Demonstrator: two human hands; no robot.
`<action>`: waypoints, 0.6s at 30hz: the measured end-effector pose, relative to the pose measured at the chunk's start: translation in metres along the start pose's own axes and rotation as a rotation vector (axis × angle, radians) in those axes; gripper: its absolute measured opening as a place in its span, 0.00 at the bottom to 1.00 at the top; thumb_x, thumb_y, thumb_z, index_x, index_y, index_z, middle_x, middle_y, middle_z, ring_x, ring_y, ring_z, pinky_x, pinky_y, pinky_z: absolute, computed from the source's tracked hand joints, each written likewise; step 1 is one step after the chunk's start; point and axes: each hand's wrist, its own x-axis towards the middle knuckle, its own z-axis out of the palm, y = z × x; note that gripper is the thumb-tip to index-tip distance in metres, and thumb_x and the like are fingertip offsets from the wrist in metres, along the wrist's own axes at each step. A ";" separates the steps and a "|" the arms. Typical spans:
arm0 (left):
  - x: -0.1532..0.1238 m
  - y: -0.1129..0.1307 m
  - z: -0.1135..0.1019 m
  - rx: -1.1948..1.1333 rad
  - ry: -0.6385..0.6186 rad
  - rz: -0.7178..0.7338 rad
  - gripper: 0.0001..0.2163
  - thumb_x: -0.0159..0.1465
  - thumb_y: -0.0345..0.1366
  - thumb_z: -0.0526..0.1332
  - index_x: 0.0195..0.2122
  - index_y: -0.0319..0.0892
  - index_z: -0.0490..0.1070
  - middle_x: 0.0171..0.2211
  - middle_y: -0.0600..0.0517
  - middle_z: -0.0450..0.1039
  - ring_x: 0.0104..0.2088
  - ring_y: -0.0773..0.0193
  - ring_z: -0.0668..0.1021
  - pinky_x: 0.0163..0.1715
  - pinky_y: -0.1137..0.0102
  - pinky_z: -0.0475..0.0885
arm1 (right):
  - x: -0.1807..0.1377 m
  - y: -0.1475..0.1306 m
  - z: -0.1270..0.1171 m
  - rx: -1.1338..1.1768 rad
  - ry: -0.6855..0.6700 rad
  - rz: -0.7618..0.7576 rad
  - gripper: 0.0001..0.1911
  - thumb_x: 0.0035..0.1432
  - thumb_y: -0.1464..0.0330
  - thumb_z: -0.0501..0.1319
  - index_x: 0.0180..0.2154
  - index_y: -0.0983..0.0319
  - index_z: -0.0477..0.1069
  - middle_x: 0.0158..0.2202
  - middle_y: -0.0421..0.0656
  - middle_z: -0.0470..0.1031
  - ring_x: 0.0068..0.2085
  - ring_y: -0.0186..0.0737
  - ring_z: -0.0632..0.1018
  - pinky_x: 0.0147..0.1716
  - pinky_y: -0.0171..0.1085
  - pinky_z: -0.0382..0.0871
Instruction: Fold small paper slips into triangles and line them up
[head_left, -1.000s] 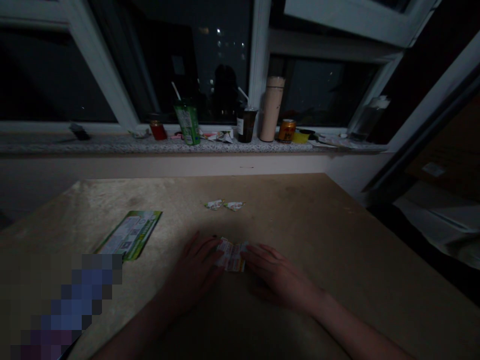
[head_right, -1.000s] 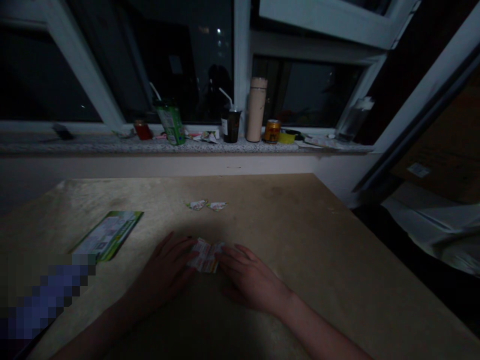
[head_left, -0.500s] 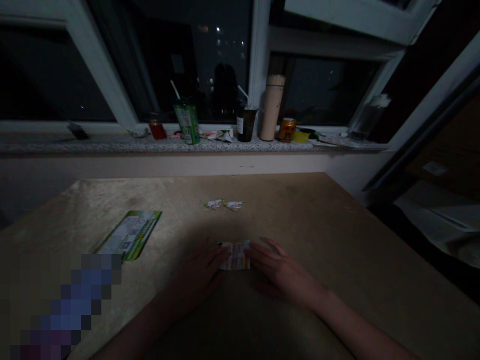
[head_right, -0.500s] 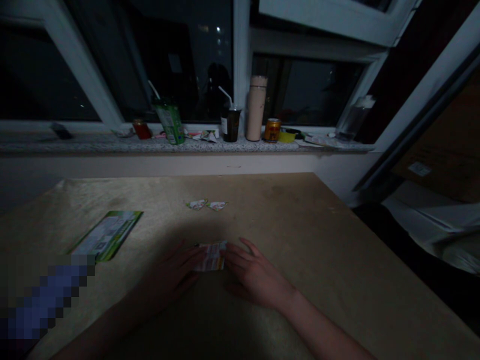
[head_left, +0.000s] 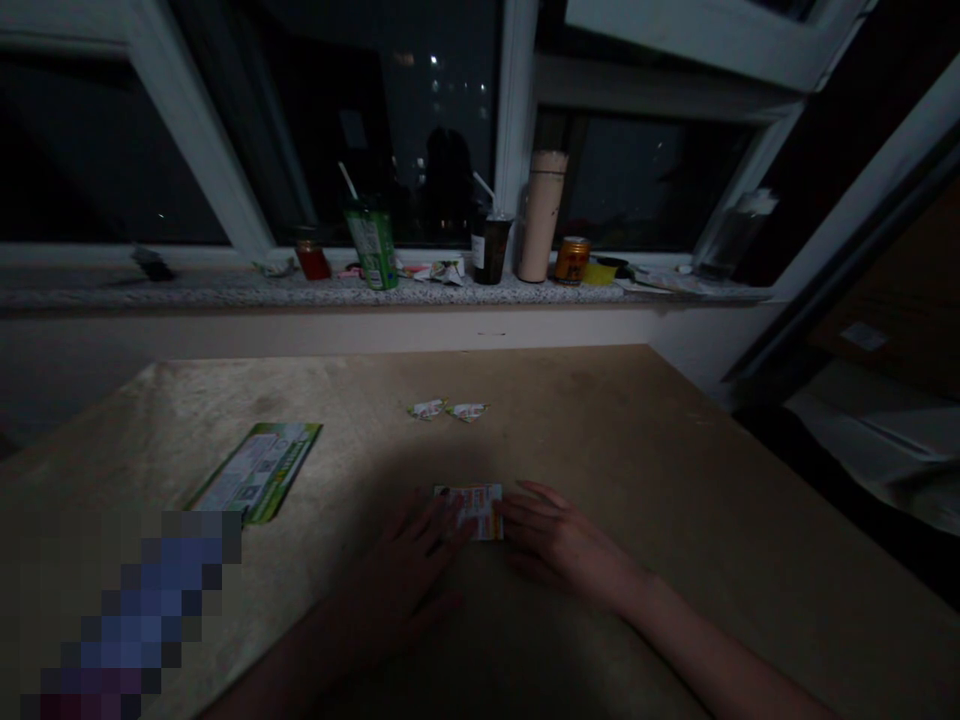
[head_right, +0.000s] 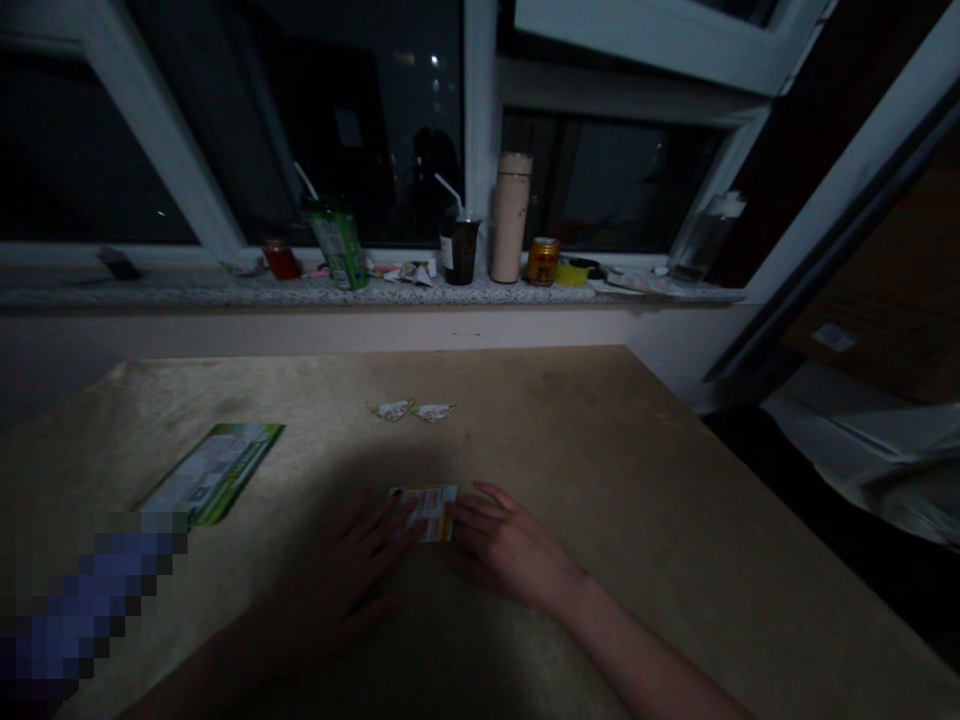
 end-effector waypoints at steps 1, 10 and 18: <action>0.000 0.000 0.001 -0.009 0.004 -0.009 0.28 0.68 0.46 0.51 0.66 0.47 0.45 0.65 0.47 0.49 0.63 0.50 0.54 0.60 0.52 0.48 | 0.001 0.001 0.003 -0.005 0.030 0.008 0.14 0.65 0.64 0.52 0.49 0.59 0.69 0.54 0.44 0.70 0.56 0.39 0.69 0.61 0.46 0.52; -0.001 0.003 0.013 -0.097 -0.014 -0.114 0.30 0.67 0.47 0.51 0.66 0.46 0.41 0.66 0.48 0.46 0.63 0.53 0.56 0.59 0.58 0.56 | 0.009 0.009 0.021 -0.133 0.278 -0.075 0.06 0.62 0.69 0.56 0.38 0.61 0.71 0.46 0.42 0.76 0.47 0.39 0.74 0.51 0.41 0.66; 0.002 0.004 0.002 -0.124 -0.058 -0.083 0.30 0.67 0.46 0.52 0.66 0.48 0.41 0.67 0.50 0.42 0.64 0.52 0.50 0.61 0.56 0.51 | 0.011 0.007 0.021 -0.173 0.252 -0.097 0.09 0.65 0.69 0.54 0.44 0.58 0.71 0.47 0.42 0.74 0.49 0.41 0.71 0.53 0.45 0.61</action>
